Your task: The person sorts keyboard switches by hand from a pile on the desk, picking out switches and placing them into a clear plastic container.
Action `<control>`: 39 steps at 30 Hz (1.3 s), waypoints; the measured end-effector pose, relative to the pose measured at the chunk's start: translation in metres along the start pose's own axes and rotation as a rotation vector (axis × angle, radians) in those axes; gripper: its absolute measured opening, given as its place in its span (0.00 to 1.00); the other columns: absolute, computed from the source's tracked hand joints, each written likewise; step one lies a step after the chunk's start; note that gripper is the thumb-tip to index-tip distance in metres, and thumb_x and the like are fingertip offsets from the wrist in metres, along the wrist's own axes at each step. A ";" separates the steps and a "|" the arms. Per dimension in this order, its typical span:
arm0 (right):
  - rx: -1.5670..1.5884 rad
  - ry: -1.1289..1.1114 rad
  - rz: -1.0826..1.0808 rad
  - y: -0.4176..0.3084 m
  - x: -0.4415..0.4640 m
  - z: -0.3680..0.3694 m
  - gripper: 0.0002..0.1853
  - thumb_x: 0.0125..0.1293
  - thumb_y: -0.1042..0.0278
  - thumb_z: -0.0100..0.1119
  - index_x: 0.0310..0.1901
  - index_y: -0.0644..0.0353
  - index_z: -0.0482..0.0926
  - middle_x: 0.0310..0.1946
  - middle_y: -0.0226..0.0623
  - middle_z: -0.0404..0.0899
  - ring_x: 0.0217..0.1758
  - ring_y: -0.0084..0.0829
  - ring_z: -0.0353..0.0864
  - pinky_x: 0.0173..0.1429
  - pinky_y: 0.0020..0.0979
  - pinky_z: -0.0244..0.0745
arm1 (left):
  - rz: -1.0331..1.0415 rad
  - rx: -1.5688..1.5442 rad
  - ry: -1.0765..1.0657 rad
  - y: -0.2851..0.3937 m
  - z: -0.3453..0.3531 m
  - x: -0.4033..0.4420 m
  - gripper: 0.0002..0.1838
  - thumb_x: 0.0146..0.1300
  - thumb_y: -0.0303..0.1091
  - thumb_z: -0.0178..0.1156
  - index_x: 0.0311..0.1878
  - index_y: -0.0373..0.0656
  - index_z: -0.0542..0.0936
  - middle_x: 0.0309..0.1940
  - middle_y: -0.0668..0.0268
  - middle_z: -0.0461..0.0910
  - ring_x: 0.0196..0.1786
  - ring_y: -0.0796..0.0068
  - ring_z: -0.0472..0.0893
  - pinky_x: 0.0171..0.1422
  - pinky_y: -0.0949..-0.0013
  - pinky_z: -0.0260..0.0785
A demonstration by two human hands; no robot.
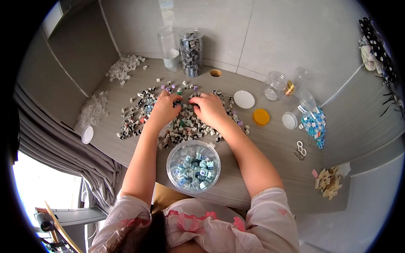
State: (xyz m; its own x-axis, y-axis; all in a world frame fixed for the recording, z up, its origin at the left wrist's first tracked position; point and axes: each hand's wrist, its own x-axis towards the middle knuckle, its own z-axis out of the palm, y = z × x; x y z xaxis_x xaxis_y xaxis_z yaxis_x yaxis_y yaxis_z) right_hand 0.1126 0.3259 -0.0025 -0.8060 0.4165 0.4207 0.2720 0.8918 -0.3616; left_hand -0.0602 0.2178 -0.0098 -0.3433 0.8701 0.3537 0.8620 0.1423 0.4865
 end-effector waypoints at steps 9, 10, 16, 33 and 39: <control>-0.049 -0.057 0.031 0.000 -0.002 0.003 0.11 0.57 0.64 0.64 0.42 0.48 0.83 0.38 0.36 0.80 0.49 0.43 0.77 0.58 0.43 0.68 | -0.033 -0.026 -0.019 -0.002 -0.002 0.001 0.18 0.48 0.34 0.65 0.44 0.38 0.83 0.45 0.45 0.77 0.53 0.45 0.76 0.60 0.55 0.70; -0.043 -0.059 0.041 0.001 -0.002 0.003 0.11 0.56 0.64 0.64 0.42 0.49 0.83 0.38 0.36 0.80 0.49 0.43 0.77 0.58 0.43 0.68 | -0.037 -0.029 -0.020 -0.002 -0.001 0.001 0.18 0.47 0.34 0.66 0.43 0.37 0.83 0.44 0.45 0.77 0.52 0.46 0.77 0.59 0.55 0.70; 0.046 -0.023 0.138 -0.002 0.002 0.000 0.12 0.56 0.62 0.65 0.43 0.53 0.82 0.37 0.38 0.81 0.47 0.43 0.79 0.55 0.44 0.69 | -0.058 -0.011 -0.001 0.003 -0.003 0.002 0.16 0.46 0.37 0.68 0.36 0.36 0.83 0.41 0.46 0.78 0.47 0.47 0.79 0.55 0.57 0.72; 0.181 0.135 0.027 -0.007 0.007 -0.011 0.10 0.55 0.62 0.68 0.38 0.52 0.83 0.24 0.30 0.76 0.34 0.34 0.75 0.43 0.37 0.66 | -0.203 -0.676 -0.125 0.013 0.003 0.013 0.14 0.59 0.35 0.60 0.38 0.32 0.84 0.25 0.68 0.80 0.30 0.81 0.74 0.36 0.73 0.67; 0.090 0.090 0.208 0.002 0.001 -0.014 0.10 0.58 0.68 0.62 0.42 0.53 0.83 0.22 0.38 0.79 0.28 0.43 0.79 0.38 0.43 0.74 | -0.193 -0.472 0.207 0.011 -0.001 0.013 0.10 0.60 0.31 0.60 0.39 0.35 0.84 0.21 0.69 0.75 0.24 0.81 0.70 0.30 0.73 0.63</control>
State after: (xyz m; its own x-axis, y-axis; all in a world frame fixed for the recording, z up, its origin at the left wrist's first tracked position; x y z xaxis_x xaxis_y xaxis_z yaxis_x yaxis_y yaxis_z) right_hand 0.1198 0.3307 0.0090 -0.6863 0.6069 0.4008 0.3760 0.7678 -0.5188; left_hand -0.0553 0.2300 0.0011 -0.5857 0.7312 0.3495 0.5317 0.0212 0.8467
